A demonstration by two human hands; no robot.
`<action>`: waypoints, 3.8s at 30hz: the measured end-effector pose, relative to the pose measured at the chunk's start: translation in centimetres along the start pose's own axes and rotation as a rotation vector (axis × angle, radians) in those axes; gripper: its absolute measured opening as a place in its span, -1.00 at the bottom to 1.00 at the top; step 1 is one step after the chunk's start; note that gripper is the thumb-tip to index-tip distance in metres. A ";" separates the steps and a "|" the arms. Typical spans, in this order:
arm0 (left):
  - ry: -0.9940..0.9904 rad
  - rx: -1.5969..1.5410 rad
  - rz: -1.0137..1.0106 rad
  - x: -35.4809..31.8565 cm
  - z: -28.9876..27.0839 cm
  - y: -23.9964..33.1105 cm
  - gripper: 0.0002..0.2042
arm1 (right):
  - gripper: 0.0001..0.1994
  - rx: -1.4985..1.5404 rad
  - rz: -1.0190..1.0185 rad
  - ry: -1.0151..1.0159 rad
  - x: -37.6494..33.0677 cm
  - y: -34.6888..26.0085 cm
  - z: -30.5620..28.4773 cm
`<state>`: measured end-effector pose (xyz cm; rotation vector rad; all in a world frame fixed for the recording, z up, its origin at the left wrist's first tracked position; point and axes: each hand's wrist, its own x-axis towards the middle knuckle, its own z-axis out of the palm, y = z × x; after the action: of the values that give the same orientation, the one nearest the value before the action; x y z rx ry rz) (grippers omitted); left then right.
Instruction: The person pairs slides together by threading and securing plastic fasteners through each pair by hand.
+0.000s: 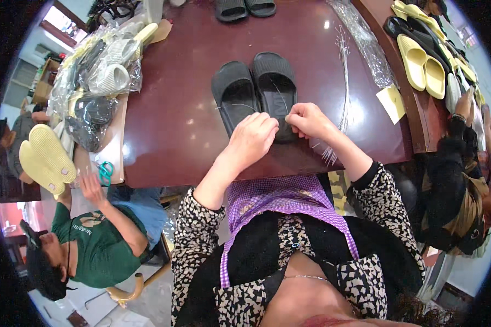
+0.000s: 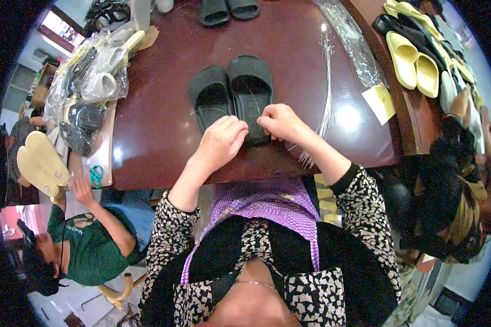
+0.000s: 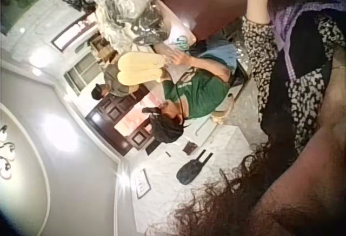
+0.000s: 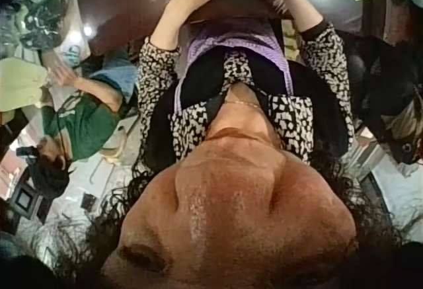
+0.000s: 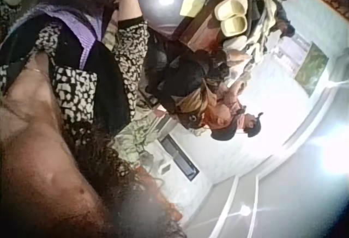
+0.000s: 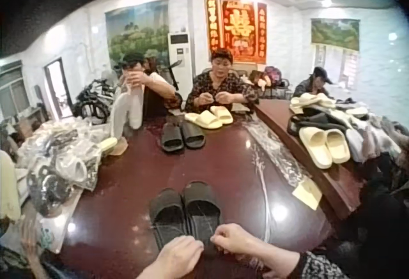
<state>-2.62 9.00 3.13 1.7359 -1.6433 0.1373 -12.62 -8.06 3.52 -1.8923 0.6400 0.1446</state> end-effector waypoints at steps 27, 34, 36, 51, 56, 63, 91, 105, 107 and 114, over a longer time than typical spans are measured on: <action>0.001 0.055 -0.031 2.1 1.5 -4.4 -0.93 | -0.75 -0.384 -0.315 0.296 5.0 -0.8 -0.8; 0.039 0.101 -0.071 2.9 1.0 -6.9 -0.93 | -0.74 -0.527 -0.356 0.437 6.3 -1.1 0.3; 0.049 0.103 -0.066 3.1 1.1 -7.1 -0.93 | -0.74 -0.542 -0.381 0.451 6.1 -1.2 0.2; 0.178 0.058 -0.092 2.6 2.0 -8.6 -0.96 | -0.73 -0.530 -0.275 0.616 15.8 0.4 -8.0; 0.181 0.066 -0.148 2.0 1.7 -8.6 -0.95 | -0.75 -0.419 -0.078 0.386 17.5 -1.8 -7.2; 0.163 0.062 -0.184 1.8 1.1 -8.6 -0.94 | -0.77 -0.144 -0.597 0.299 19.7 -6.0 -4.3; 0.698 -0.807 -0.570 1.9 -2.0 -11.0 -0.78 | -0.98 0.277 -0.656 -0.036 13.0 -9.5 5.1; 0.626 -0.800 -0.823 1.5 -3.6 -10.5 -0.88 | -0.92 0.354 -0.634 0.164 11.7 -8.4 5.7; 0.684 -0.940 -0.814 1.7 -3.9 -10.2 -0.90 | -0.91 0.356 -0.639 0.154 11.5 -8.5 5.8; 0.713 -1.038 -0.783 1.8 -3.5 -10.2 -0.90 | -0.92 0.072 -0.762 0.242 11.3 -8.1 5.9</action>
<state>8.28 8.64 2.36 1.1427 -0.2922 -0.3705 2.08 -4.62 3.43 -1.9714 0.0436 -0.5940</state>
